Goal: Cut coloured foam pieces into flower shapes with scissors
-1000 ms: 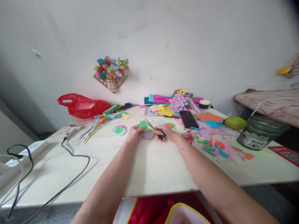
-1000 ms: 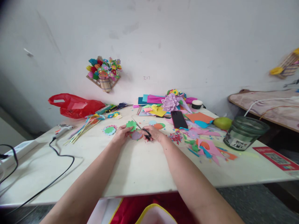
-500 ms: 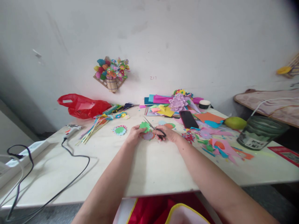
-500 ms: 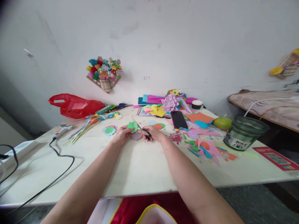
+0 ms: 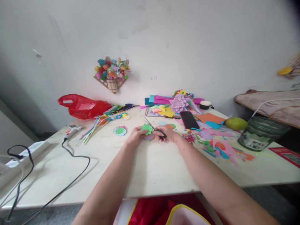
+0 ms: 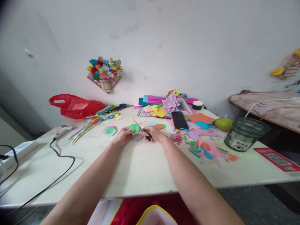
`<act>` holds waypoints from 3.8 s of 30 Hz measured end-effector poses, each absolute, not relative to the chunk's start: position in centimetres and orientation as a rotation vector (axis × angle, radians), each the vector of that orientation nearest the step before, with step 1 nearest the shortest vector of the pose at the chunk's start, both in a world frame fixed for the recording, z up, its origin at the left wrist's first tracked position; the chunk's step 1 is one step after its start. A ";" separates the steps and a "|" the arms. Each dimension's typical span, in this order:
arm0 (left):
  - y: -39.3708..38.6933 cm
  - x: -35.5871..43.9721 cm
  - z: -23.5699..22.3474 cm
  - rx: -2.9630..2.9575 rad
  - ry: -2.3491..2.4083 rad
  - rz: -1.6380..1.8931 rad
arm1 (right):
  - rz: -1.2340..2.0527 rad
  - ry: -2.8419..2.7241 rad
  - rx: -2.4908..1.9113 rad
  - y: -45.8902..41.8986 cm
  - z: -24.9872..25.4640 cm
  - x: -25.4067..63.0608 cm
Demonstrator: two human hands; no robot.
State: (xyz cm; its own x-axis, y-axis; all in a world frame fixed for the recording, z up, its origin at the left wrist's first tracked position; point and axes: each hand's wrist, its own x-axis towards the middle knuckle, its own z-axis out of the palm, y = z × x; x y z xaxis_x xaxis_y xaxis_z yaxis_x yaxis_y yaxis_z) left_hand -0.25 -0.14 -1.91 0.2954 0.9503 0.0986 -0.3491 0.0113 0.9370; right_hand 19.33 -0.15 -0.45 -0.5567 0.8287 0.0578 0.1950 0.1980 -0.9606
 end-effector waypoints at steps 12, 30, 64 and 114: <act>-0.5 0.1 -1.5 1.133 0.796 1.204 | 1.385 -1.688 -0.895 0.0 -0.6 19.1; -0.3 0.4 -1.1 1.047 0.659 1.362 | 1.388 -1.586 -0.859 0.3 -0.8 19.0; 0.2 -0.3 -1.6 0.815 0.703 1.439 | 1.385 -1.798 -1.002 -0.4 -0.2 19.0; -0.2 0.7 -1.4 0.901 0.751 1.311 | 1.323 -1.841 -0.989 -0.3 -0.7 18.5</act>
State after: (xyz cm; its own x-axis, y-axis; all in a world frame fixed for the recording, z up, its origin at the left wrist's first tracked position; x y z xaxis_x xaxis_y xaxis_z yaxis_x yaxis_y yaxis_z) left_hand 0.74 -0.18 -1.37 0.1247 0.9916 0.0341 -0.4723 0.0291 0.8809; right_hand 18.55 -0.28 -0.74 -0.4997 0.8626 0.0792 0.1998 0.2037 -0.9584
